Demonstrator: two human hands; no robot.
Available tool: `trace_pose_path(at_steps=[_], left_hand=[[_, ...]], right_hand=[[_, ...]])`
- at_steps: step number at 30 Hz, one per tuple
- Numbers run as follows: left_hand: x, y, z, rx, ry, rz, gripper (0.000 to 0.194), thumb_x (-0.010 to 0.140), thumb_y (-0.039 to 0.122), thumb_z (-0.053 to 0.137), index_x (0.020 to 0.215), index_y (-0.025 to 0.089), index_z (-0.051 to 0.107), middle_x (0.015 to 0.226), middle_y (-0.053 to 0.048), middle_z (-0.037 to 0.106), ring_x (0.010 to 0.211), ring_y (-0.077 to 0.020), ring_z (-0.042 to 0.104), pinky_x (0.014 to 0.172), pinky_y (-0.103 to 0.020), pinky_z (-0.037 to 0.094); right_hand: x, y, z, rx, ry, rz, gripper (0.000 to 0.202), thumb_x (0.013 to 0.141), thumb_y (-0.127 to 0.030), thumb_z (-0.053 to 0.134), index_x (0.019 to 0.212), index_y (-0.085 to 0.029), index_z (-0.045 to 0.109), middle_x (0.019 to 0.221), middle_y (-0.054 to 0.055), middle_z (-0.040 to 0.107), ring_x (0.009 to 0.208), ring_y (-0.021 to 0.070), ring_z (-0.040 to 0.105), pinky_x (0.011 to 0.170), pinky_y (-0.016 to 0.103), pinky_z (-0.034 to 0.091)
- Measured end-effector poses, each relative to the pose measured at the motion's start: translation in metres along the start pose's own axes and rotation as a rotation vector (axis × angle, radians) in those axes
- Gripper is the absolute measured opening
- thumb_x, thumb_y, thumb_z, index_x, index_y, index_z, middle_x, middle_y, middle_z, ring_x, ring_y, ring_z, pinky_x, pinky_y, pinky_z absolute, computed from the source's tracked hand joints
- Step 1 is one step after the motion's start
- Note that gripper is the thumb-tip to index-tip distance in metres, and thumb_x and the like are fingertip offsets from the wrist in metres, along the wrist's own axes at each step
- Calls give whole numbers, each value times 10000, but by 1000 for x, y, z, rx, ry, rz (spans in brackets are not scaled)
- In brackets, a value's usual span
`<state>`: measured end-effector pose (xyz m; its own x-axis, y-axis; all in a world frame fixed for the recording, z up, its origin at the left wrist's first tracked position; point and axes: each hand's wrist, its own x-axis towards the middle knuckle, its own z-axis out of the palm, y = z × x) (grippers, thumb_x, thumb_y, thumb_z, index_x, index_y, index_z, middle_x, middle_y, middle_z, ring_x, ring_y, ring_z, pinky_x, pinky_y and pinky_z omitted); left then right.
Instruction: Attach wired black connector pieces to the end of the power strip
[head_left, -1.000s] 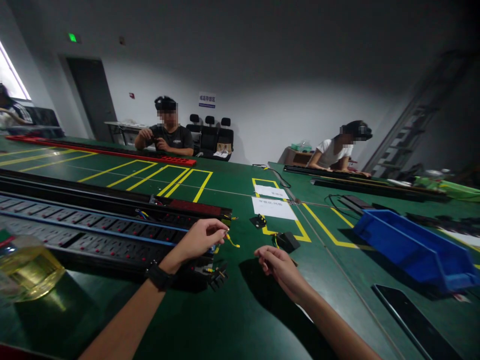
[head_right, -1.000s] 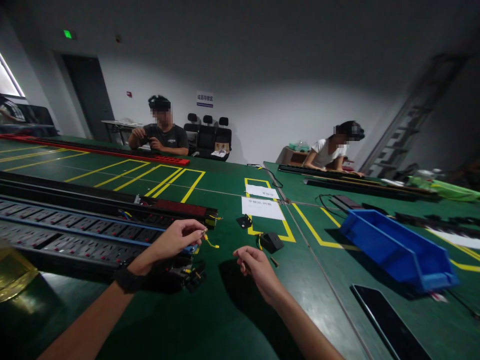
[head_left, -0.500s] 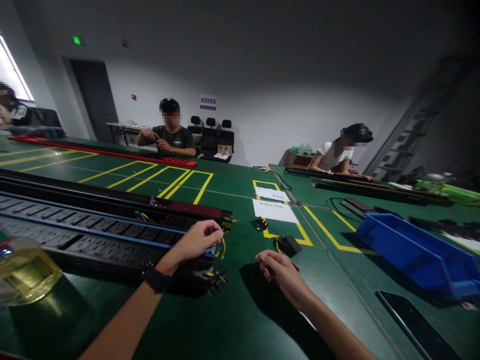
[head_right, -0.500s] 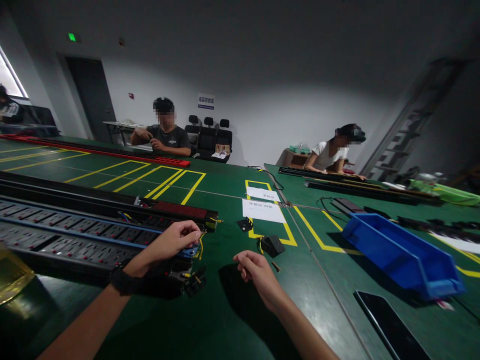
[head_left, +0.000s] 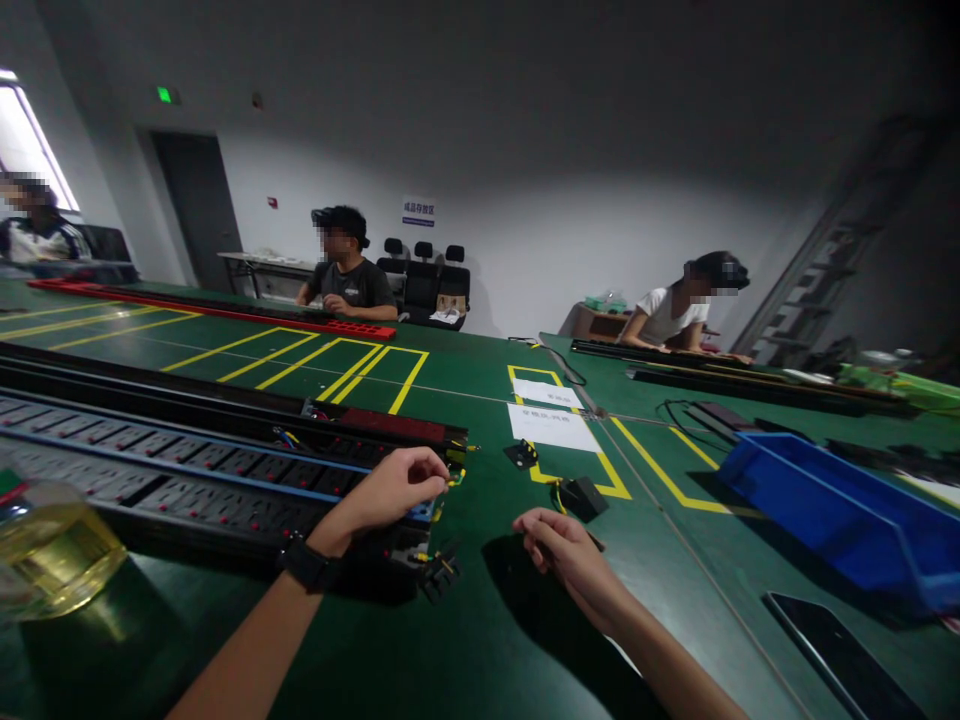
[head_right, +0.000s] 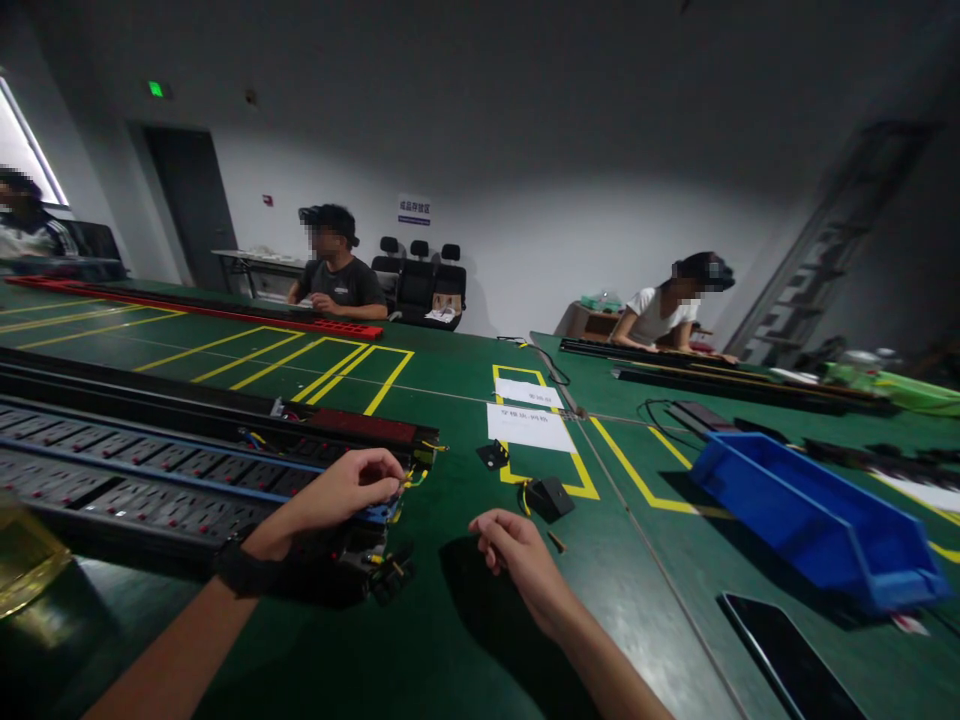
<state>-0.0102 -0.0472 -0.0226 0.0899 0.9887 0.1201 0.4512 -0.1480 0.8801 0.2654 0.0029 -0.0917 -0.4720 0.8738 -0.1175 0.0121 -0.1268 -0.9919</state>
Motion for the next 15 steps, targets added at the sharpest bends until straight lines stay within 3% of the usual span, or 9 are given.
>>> trace_pose_path(at_steps=[7,15], left_hand=[[-1,-3,-2,74,29,6,193,820,317,659,919,158,706,895,-55,758,827,-175,683,756,-289,509],[-4,-8,1,577,61,32,175,844,209,609,925,229,763,915,-15,778,807,-174,692,730,-270,466]], right_hand=[[0,0,0,-19,-7,0,484,735,-642,775,840,-173,719,675,-11,556,564,97,453,530,251,297],[1,2,-1,-21,-22,2,483,744,-641,773,845,-172,719,681,-7,560,567,95,451,531,251,290]])
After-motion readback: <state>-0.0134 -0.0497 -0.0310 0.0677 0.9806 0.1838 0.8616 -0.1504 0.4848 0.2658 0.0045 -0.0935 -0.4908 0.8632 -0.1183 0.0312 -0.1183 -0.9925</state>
